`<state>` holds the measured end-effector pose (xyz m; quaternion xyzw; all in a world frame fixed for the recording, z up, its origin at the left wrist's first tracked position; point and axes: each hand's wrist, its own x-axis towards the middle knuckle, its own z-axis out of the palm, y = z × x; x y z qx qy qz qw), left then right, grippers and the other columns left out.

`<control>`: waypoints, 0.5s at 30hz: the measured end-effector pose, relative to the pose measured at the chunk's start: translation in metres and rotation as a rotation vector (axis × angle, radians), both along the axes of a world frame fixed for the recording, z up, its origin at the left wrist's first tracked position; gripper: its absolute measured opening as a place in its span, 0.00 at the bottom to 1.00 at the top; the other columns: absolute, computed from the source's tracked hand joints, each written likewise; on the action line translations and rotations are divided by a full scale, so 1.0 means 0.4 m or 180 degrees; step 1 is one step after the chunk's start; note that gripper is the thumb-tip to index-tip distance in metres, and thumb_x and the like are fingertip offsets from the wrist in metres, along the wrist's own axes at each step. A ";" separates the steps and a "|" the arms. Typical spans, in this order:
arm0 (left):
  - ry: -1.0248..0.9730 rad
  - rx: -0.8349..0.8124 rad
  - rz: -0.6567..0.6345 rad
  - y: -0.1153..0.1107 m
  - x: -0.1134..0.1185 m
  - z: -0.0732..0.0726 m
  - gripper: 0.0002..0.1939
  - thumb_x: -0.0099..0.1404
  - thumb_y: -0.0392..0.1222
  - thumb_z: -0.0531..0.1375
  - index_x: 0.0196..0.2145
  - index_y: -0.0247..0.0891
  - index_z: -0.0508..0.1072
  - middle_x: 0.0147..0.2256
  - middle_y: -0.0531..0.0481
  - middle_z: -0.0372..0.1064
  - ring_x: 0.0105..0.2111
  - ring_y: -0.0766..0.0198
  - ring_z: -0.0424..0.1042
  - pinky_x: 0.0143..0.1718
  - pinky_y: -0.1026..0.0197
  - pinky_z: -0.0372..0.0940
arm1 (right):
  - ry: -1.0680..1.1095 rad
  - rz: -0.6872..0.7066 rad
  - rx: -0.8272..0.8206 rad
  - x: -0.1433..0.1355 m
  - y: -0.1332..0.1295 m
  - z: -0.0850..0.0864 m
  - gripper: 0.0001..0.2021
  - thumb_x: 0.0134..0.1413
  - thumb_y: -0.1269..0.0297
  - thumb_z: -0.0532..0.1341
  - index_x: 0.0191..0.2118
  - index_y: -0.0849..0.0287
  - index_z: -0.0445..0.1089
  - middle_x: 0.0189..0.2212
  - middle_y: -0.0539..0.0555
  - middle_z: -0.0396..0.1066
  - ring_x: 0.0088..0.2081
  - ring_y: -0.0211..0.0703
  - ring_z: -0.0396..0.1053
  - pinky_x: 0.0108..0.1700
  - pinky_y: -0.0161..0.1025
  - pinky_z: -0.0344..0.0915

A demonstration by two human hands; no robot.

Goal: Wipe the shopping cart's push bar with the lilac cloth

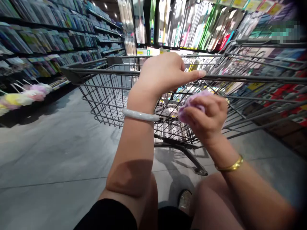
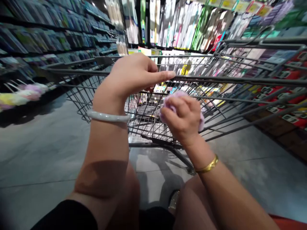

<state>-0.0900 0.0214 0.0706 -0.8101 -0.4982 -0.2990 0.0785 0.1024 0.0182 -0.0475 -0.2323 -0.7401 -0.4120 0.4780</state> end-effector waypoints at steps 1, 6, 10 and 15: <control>0.0003 0.0040 0.0002 -0.003 0.003 0.003 0.34 0.61 0.72 0.49 0.18 0.38 0.67 0.20 0.51 0.66 0.20 0.68 0.57 0.25 0.59 0.45 | -0.0208 0.0005 -0.0040 -0.004 0.002 -0.020 0.11 0.47 0.67 0.70 0.37 0.48 0.72 0.42 0.49 0.73 0.48 0.46 0.67 0.47 0.45 0.67; -0.0088 -0.0085 -0.0140 -0.020 0.029 0.016 0.26 0.63 0.64 0.54 0.23 0.38 0.71 0.24 0.48 0.70 0.24 0.64 0.64 0.26 0.59 0.45 | -0.0136 0.0159 -0.0094 -0.007 -0.002 -0.012 0.12 0.47 0.68 0.69 0.38 0.47 0.72 0.44 0.49 0.73 0.47 0.47 0.68 0.46 0.46 0.67; -0.0166 -0.0072 -0.0093 -0.019 0.058 0.015 0.28 0.62 0.67 0.53 0.29 0.38 0.75 0.23 0.47 0.71 0.26 0.59 0.69 0.26 0.58 0.48 | 0.0014 0.0045 0.0023 -0.032 -0.002 -0.009 0.09 0.47 0.70 0.68 0.35 0.51 0.72 0.42 0.51 0.73 0.47 0.47 0.67 0.48 0.46 0.66; -0.0100 0.0058 -0.0018 -0.003 0.066 0.002 0.33 0.62 0.71 0.50 0.27 0.39 0.77 0.16 0.50 0.66 0.21 0.63 0.64 0.26 0.58 0.49 | -0.0567 -0.0012 -0.0293 -0.049 -0.004 -0.065 0.09 0.51 0.70 0.66 0.36 0.48 0.72 0.42 0.47 0.75 0.48 0.45 0.67 0.46 0.44 0.65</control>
